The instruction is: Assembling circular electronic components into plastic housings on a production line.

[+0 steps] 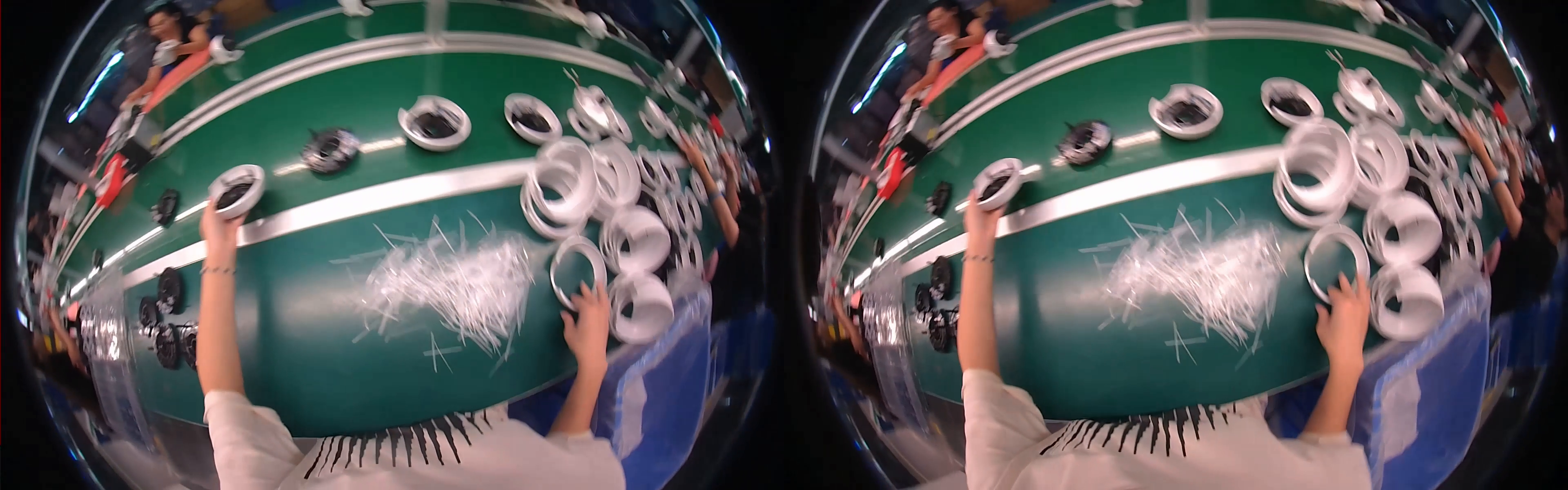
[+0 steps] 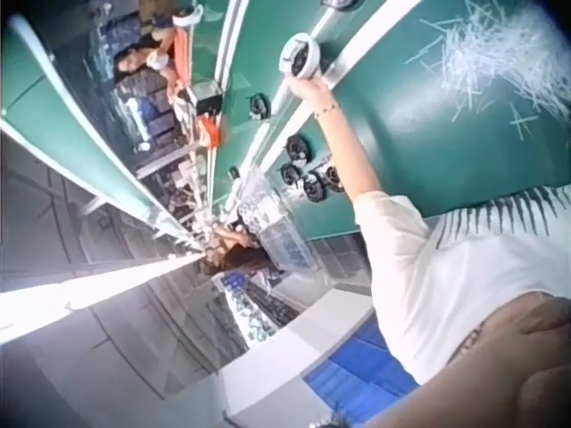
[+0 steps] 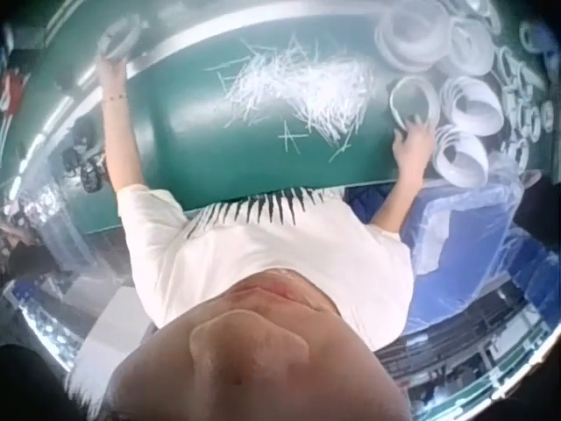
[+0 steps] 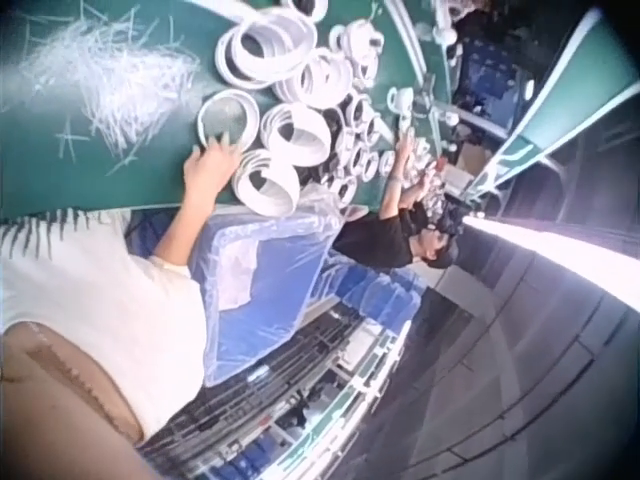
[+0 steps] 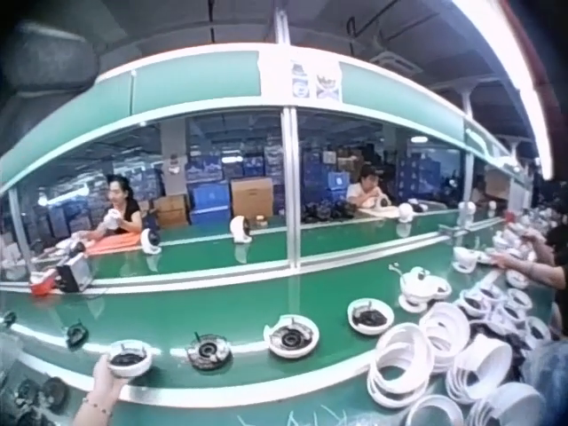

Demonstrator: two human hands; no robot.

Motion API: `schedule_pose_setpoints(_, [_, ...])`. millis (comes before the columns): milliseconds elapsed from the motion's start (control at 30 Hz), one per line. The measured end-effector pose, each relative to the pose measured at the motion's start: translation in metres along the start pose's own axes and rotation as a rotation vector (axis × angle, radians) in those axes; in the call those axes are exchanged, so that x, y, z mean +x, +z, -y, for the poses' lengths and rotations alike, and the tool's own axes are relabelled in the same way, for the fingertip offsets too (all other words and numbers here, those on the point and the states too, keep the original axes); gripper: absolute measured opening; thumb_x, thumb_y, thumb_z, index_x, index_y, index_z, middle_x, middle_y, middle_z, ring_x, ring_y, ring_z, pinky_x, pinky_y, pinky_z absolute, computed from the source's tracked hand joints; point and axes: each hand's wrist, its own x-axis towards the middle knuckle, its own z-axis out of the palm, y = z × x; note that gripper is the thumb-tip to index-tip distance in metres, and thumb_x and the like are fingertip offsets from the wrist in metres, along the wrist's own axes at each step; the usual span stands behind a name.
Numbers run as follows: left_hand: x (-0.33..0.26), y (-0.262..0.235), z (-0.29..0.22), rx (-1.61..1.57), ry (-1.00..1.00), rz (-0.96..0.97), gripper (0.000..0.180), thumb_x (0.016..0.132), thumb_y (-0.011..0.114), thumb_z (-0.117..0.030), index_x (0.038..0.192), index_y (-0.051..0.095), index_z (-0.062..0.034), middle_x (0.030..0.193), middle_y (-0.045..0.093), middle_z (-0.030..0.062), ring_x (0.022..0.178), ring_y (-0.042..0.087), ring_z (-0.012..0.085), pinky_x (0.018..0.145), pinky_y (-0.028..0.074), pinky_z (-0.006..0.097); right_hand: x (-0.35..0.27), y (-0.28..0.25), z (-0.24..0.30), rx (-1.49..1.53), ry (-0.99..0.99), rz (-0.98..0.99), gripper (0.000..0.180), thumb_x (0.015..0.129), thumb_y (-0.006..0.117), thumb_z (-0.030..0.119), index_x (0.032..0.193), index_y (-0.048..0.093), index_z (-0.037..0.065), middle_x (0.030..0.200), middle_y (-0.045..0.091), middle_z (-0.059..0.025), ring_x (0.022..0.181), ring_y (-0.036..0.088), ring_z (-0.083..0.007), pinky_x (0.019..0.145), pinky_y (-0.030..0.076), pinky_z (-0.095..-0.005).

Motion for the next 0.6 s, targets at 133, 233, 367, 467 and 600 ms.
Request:
schedule_pose_setpoints(133, [0.043,0.014,0.054,0.191,0.119,-0.241,0.016,0.083,0.051,-0.020,0.090,0.046,-0.0070,0.072,0.045,0.0007,0.052,0.043,0.0114,0.039,0.038,0.031,-0.012,0.013,-0.019,0.070,0.060,-0.182,0.011,0.059,0.063,0.000,0.068,0.057,0.000,0.091,0.060,-0.0127,0.104,0.044,-0.0384,0.092,0.030,-0.0440])
schedule_pose_setpoints(233, [0.058,-0.012,0.055,0.686,0.677,-0.622,0.042,0.080,0.051,-0.015,0.115,0.036,0.0031,0.106,0.048,0.0166,0.096,0.049,0.0273,0.083,0.040,0.038,-0.013,0.026,-0.030,0.127,0.079,-0.026,0.041,0.053,0.069,0.008,0.090,0.055,0.000,0.105,0.052,-0.0170,0.108,0.039,-0.0384,0.093,0.028,-0.0440])
schedule_pose_setpoints(367, [-0.018,0.099,0.046,0.797,1.255,0.052,0.054,0.071,0.051,-0.002,0.121,0.033,0.0039,0.124,0.036,0.0211,0.120,0.031,0.0323,0.100,0.023,0.039,-0.010,-0.010,0.013,-0.048,-0.067,-0.401,0.016,0.065,0.064,0.016,0.057,0.055,0.006,0.052,0.052,-0.0088,0.047,0.052,-0.0262,0.046,0.040,-0.0335])
schedule_pose_setpoints(467, [-0.013,0.149,0.052,1.089,1.271,0.433,0.055,0.067,0.057,-0.001,0.119,0.038,0.0000,0.125,0.037,0.0191,0.120,0.030,0.0336,0.100,0.025,0.041,-0.007,-0.017,0.038,0.178,0.134,-0.294,0.018,0.065,0.065,0.023,0.058,0.058,0.008,0.050,0.055,-0.0074,0.046,0.052,-0.0263,0.048,0.041,-0.0358])
schedule_pose_setpoints(600, [0.010,0.212,0.098,1.633,0.688,0.399,0.056,0.070,0.065,-0.025,0.115,0.042,-0.0022,0.118,0.042,0.0214,0.114,0.038,0.0343,0.096,0.032,0.040,-0.011,-0.001,0.052,0.124,0.126,-0.079,0.019,0.065,0.066,0.028,0.061,0.061,0.009,0.051,0.056,-0.0063,0.048,0.055,-0.0255,0.049,0.042,-0.0357])
